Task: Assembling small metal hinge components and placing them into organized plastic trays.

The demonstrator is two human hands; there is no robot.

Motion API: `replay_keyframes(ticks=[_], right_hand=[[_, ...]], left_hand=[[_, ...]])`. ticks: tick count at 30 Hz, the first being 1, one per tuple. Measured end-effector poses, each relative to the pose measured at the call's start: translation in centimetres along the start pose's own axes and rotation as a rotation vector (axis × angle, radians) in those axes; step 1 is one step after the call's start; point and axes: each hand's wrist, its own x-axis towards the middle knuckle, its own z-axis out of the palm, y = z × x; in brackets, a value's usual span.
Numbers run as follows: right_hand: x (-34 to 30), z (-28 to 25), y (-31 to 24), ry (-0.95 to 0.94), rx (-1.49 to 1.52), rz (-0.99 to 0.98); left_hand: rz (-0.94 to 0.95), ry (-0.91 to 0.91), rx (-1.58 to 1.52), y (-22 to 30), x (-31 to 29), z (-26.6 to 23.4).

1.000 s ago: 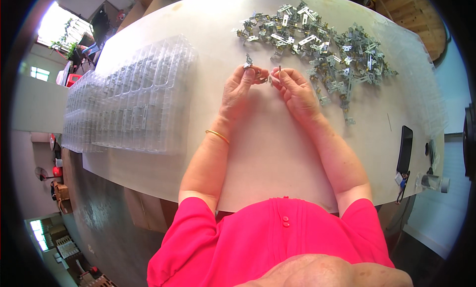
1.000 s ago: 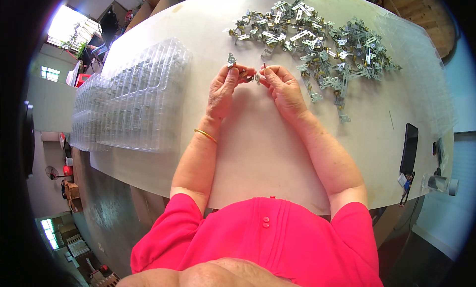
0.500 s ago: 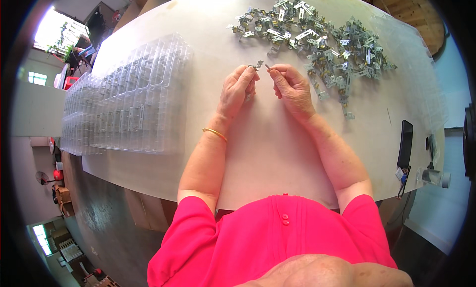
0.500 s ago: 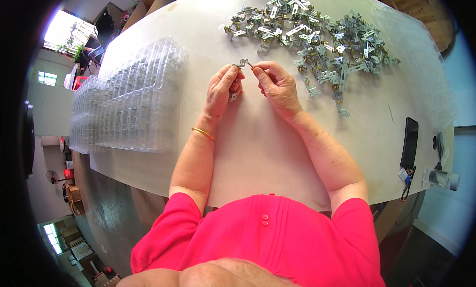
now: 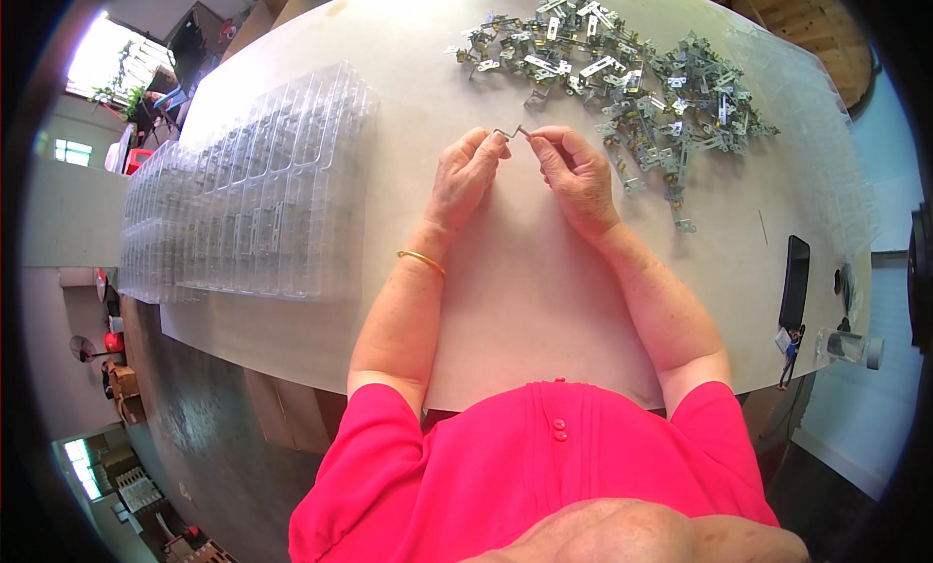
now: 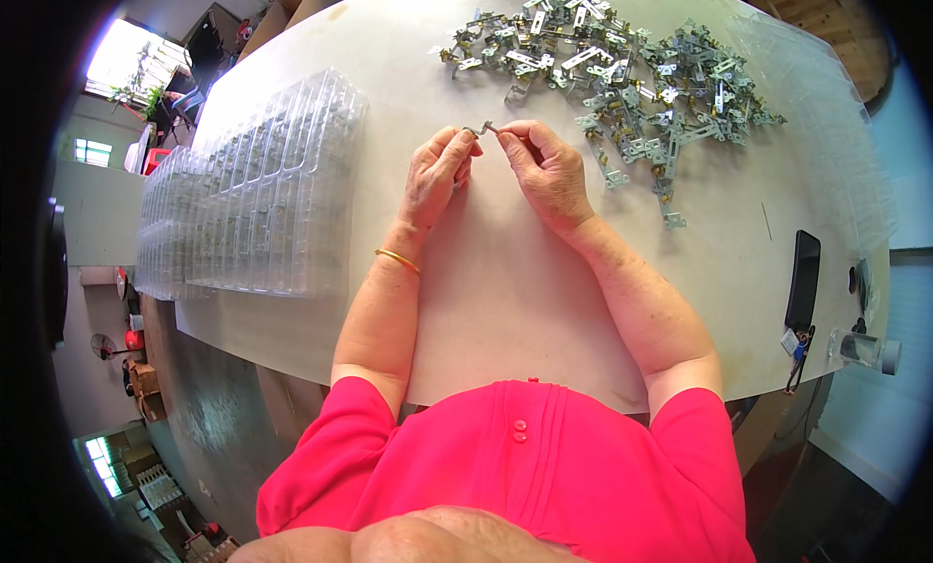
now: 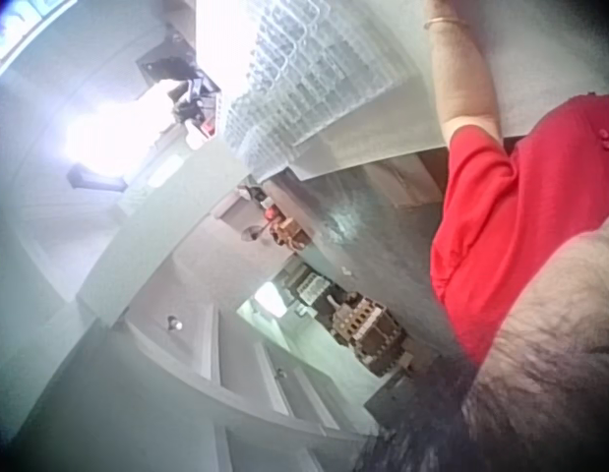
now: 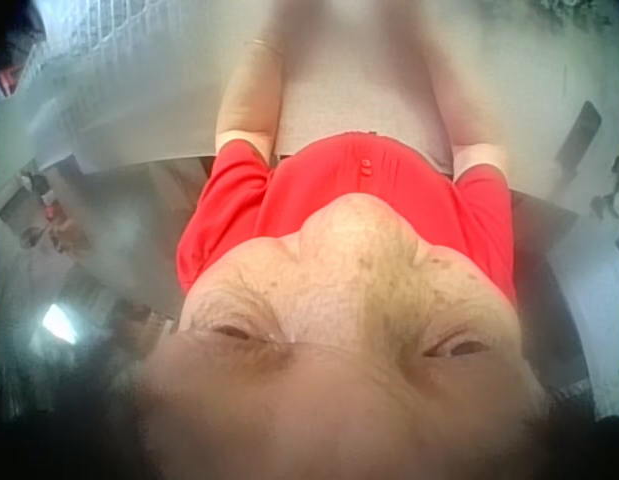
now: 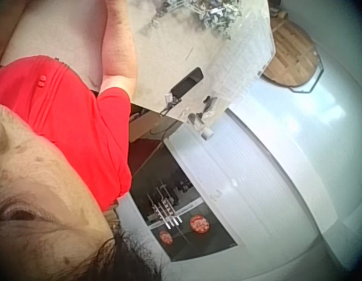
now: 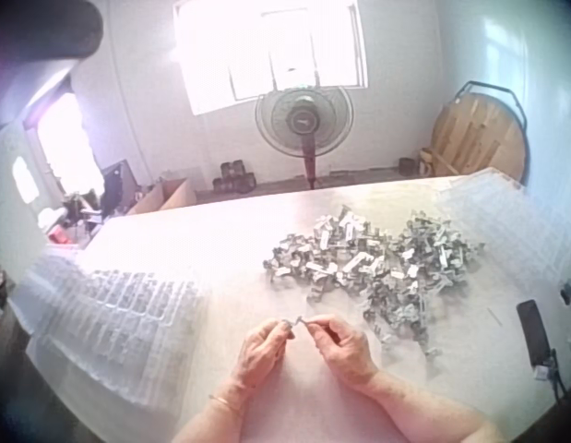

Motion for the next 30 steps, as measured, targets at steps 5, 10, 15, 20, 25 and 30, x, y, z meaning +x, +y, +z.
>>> replay_keyframes(ticks=[5,10,15,20,25,30], right_hand=[[-0.1,0.2,0.0,-0.018,-0.036,-0.037],[-0.3,0.1,-0.4,-0.048,0.015,-0.028],[-0.2,0.0,-0.2,-0.11,0.062,-0.007],[-0.1,-0.2,0.2,-0.091,0.023,0.019],[0.2,-0.3,0.1,-0.009,-0.225,-0.263],[0.4,-1.0,0.8,0.055,-0.06,-0.196]], left_hand=[[0.171,0.063,0.231,-1.0,0.2,-0.1],[0.181,0.042,0.366,-0.5,0.0,0.2],[0.285,0.069,0.425,-0.1,-0.4,0.7],[0.377,0.047,0.519,-0.4,-0.4,0.9],[0.481,0.006,0.651,-0.7,-0.3,1.0],[0.27,-0.033,0.391,-0.6,-0.3,1.6]])
